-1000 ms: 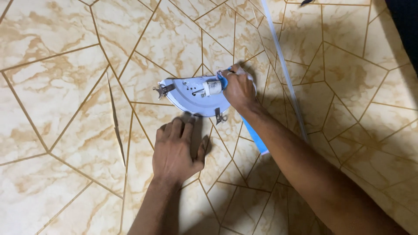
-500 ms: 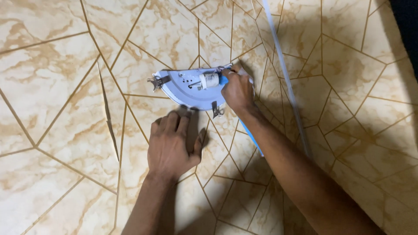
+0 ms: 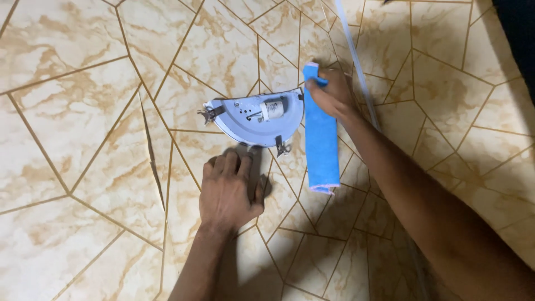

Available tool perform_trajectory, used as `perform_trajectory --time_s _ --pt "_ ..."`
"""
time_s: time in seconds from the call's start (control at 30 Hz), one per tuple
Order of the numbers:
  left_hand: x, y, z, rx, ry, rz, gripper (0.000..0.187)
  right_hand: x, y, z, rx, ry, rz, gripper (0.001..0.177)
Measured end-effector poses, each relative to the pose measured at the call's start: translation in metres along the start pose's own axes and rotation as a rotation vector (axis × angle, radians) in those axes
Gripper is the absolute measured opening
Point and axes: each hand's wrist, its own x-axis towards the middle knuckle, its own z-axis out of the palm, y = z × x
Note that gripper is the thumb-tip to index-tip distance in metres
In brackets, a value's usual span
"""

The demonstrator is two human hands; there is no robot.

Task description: Cleaning a light fixture using a wet cloth and a brush.

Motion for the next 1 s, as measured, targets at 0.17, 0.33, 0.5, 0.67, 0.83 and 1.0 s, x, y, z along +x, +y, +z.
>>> perform_trajectory --time_s 0.17,0.33,0.5,0.67,0.83,1.0 --pt "0.004 0.004 -0.001 -0.004 -0.101 -0.042 0.053 0.013 0.021 0.037 -0.161 -0.113 -0.073 0.021" --pt "-0.001 0.001 0.001 -0.036 0.009 -0.030 0.051 0.018 0.009 0.048 -0.296 -0.143 -0.326 0.033" --pt "0.003 -0.003 0.000 0.003 -0.031 -0.021 0.056 0.024 0.019 0.057 -0.123 -0.106 -0.270 0.034" --pt "-0.001 0.002 -0.001 -0.036 -0.039 -0.017 0.051 0.009 0.000 0.052 -0.178 -0.109 -0.100 0.034" --pt "-0.002 0.003 0.004 -0.061 0.041 0.024 0.046 -0.017 0.006 0.056 -0.151 -0.065 -0.018 0.033" --pt "-0.004 -0.001 0.004 -0.034 0.045 0.003 0.050 -0.074 -0.001 0.043 -0.060 -0.030 -0.122 0.034"
